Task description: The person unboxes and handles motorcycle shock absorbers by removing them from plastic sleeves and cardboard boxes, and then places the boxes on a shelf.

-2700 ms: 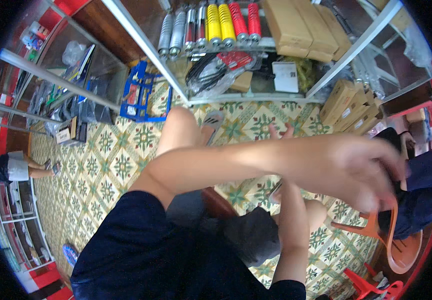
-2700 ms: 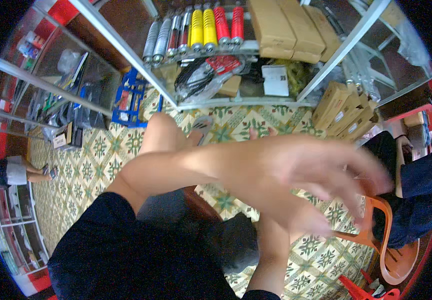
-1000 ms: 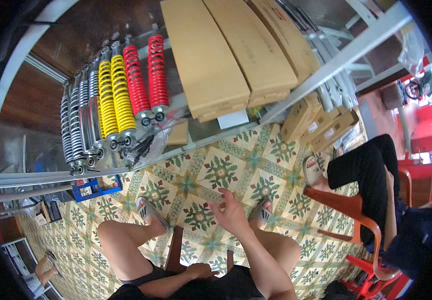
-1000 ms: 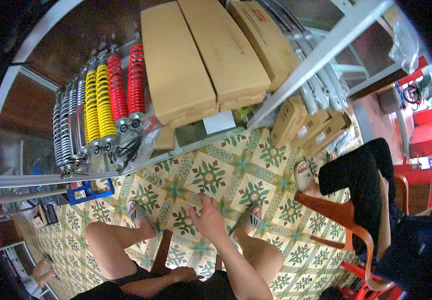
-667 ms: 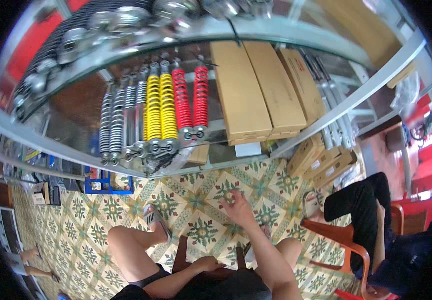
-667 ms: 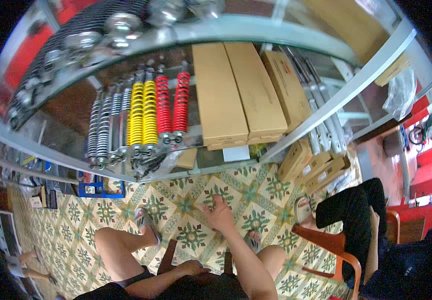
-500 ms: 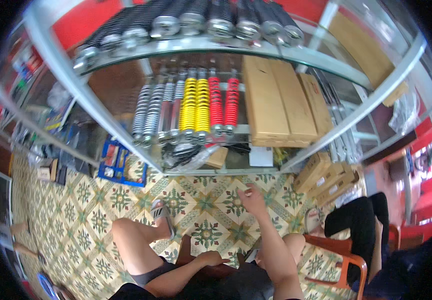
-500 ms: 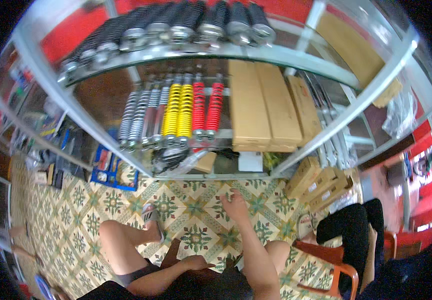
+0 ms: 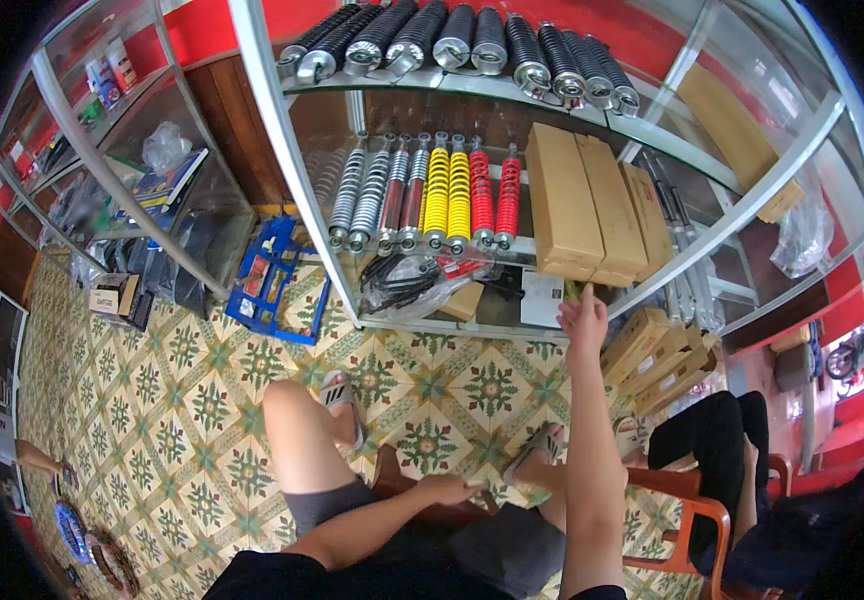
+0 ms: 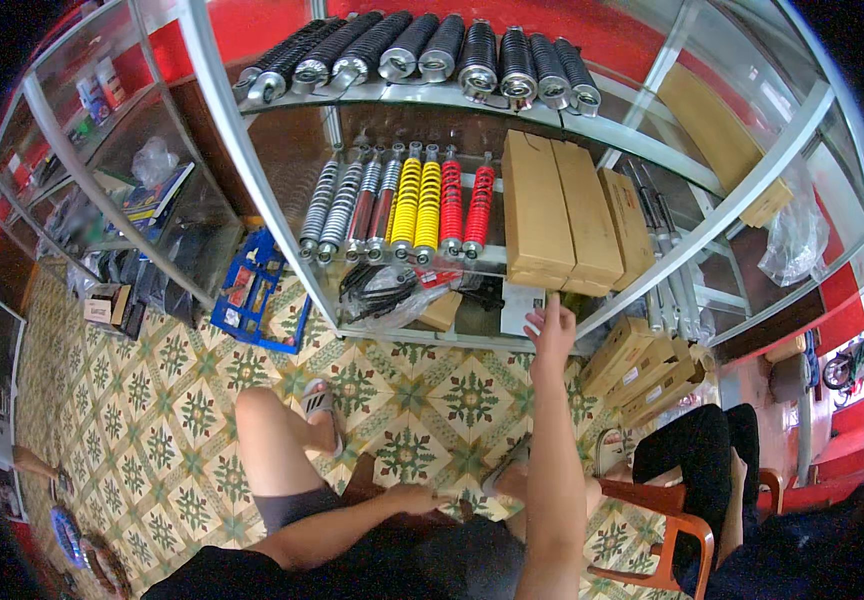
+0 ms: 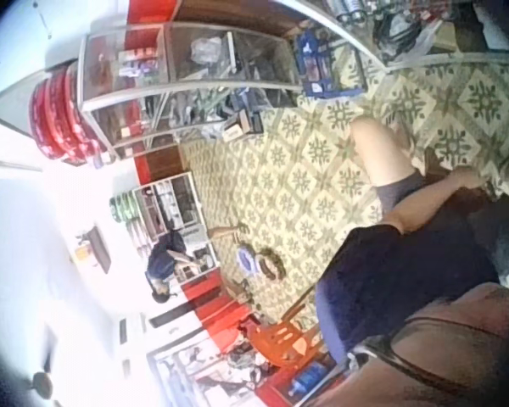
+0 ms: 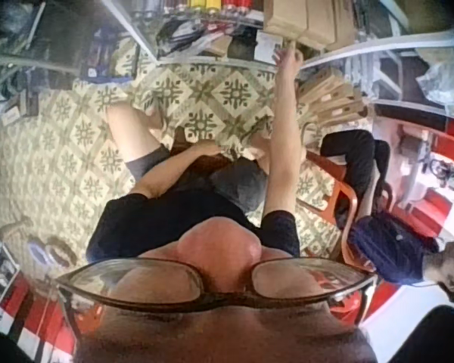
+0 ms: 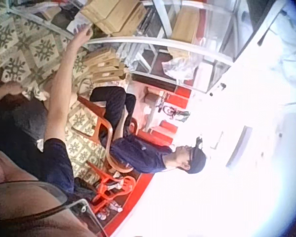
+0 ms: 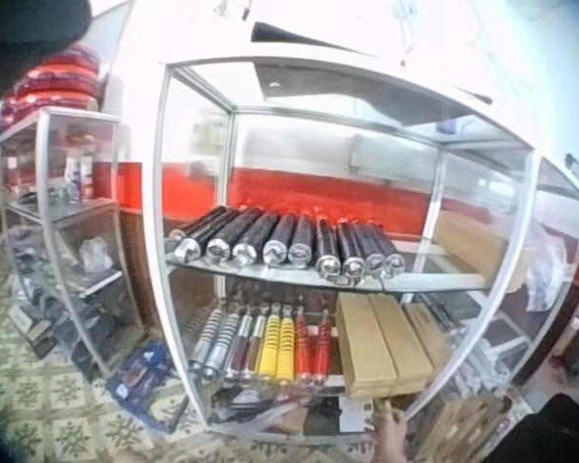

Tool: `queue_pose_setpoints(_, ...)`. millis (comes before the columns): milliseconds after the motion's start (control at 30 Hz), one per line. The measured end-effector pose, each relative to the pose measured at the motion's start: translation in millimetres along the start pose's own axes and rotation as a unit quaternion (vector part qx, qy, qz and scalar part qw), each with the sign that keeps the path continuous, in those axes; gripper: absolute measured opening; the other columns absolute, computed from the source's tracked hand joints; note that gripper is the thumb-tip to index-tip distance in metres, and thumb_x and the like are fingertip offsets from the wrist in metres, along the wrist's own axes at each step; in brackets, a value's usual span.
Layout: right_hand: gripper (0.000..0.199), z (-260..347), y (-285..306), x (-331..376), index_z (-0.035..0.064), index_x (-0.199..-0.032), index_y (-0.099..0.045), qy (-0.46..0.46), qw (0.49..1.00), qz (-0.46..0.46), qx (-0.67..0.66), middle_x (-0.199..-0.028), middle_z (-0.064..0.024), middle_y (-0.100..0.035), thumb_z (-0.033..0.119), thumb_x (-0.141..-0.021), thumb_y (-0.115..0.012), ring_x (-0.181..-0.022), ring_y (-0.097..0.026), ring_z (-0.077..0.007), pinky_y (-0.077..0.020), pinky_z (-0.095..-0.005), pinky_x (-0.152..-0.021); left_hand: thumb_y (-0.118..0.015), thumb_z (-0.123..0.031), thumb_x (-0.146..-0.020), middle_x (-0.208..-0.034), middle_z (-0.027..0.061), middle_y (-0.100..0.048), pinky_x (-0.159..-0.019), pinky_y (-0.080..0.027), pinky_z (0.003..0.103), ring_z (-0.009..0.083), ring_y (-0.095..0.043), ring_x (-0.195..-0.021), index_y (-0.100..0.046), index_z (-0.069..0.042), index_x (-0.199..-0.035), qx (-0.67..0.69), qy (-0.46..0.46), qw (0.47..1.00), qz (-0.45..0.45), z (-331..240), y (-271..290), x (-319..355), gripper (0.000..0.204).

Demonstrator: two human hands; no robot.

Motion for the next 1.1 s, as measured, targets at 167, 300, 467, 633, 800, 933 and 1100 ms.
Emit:
queue_pose_setpoints(167, 0.098, 20, -29, -66, 0.0109, -0.14, -0.039, -0.111, 0.991, -0.03, -0.066, -0.128, -0.0169, -0.049, 0.069, -0.069, -0.073, -0.106, -0.055, -0.0281, -0.0472, -0.0461, -0.085, -0.016, -0.075, -0.09, -0.126, 0.0193, -0.06, -0.099, -0.042, 0.044, 0.0374, -0.056, -0.117, -0.062, -0.003, -0.12, 0.061, 0.102, 0.99, 0.075, -15, 10, 20, 0.091)
queue_pose_setpoints(300, 0.076, -4, -38, -87, 0.0145, -0.124, -0.054, -0.117, 0.992, -0.017, -0.053, -0.105, -0.0101, -0.062, 0.059, -0.068, -0.079, -0.097, -0.061, -0.0257, -0.0496, -0.0453, -0.075, -0.016, -0.074, -0.091, -0.126, 0.0205, -0.059, -0.099, -0.041, 0.045, 0.0385, -0.054, -0.118, -0.067, 0.0, -0.11, 0.136, 0.122, 0.977, 0.11, 17, -43, 19, 0.092)
queue_pose_setpoints(467, 0.059, 4, -18, -114, 0.0168, -0.117, -0.057, -0.09, 0.989, 0.058, -0.102, -0.087, -0.0011, -0.058, 0.05, -0.073, -0.079, -0.069, -0.055, -0.0149, -0.0534, -0.0337, -0.068, -0.014, -0.075, -0.091, -0.1, 0.0215, -0.066, -0.086, -0.045, 0.05, 0.0397, -0.061, -0.093, -0.07, 0.003, -0.1, 0.15, 0.052, 0.986, 0.051, 5, -35, 56, 0.096)
queue_pose_setpoints(633, 0.073, -7, -12, -173, 0.0174, -0.122, -0.055, -0.181, 0.977, 0.098, -0.053, -0.113, -0.0034, -0.055, 0.063, -0.068, -0.076, -0.096, -0.055, -0.0146, -0.049, -0.0409, -0.087, -0.03, -0.065, -0.095, -0.093, 0.0191, -0.066, -0.076, -0.049, 0.049, 0.0372, -0.062, -0.085, -0.069, -0.003, -0.1, 0.115, 0.002, 0.975, -0.193, 12, -61, 61, 0.073)
queue_pose_setpoints(800, 0.076, -13, -47, -140, 0.0175, -0.123, -0.053, -0.19, 0.979, 0.057, -0.044, -0.113, -0.0048, -0.053, 0.062, -0.067, -0.078, -0.085, -0.047, -0.0178, -0.0468, -0.0425, -0.092, -0.042, -0.057, -0.097, -0.097, 0.018, -0.065, -0.077, -0.05, 0.045, 0.0337, -0.062, -0.088, -0.066, -0.005, -0.11, 0.166, -0.036, 0.931, -0.322, 50, -79, 55, 0.059)
queue_pose_setpoints(933, 0.07, 0, -38, -144, 0.0164, -0.118, -0.055, -0.197, 0.975, 0.074, -0.073, -0.107, -0.0041, -0.052, 0.058, -0.067, -0.08, -0.08, -0.045, -0.0182, -0.0462, -0.0423, -0.094, -0.04, -0.061, -0.095, -0.098, 0.0209, -0.062, -0.078, -0.048, 0.046, 0.0375, -0.061, -0.092, -0.063, -0.002, -0.099, 0.221, -0.029, 0.923, -0.314, 36, -67, 56, 0.063)
queue_pose_setpoints(1100, 0.055, -4, -37, -136, 0.0174, -0.105, -0.059, -0.224, 0.971, 0.061, -0.063, -0.094, -0.002, -0.055, 0.051, -0.068, -0.081, -0.067, -0.047, -0.0154, -0.0525, -0.0376, -0.08, -0.038, -0.066, -0.093, -0.101, 0.0203, -0.063, -0.08, -0.048, 0.045, 0.0372, -0.061, -0.095, -0.061, -0.002, -0.107, 0.188, -0.022, 0.926, -0.327, 34, -76, 51, 0.069)
Point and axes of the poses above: each hand's wrist, its own x-axis away from the middle knuckle, its own y-axis out of the back of the hand, z = x × y, the point moved 2 cm from there along -x, towards the middle knuckle
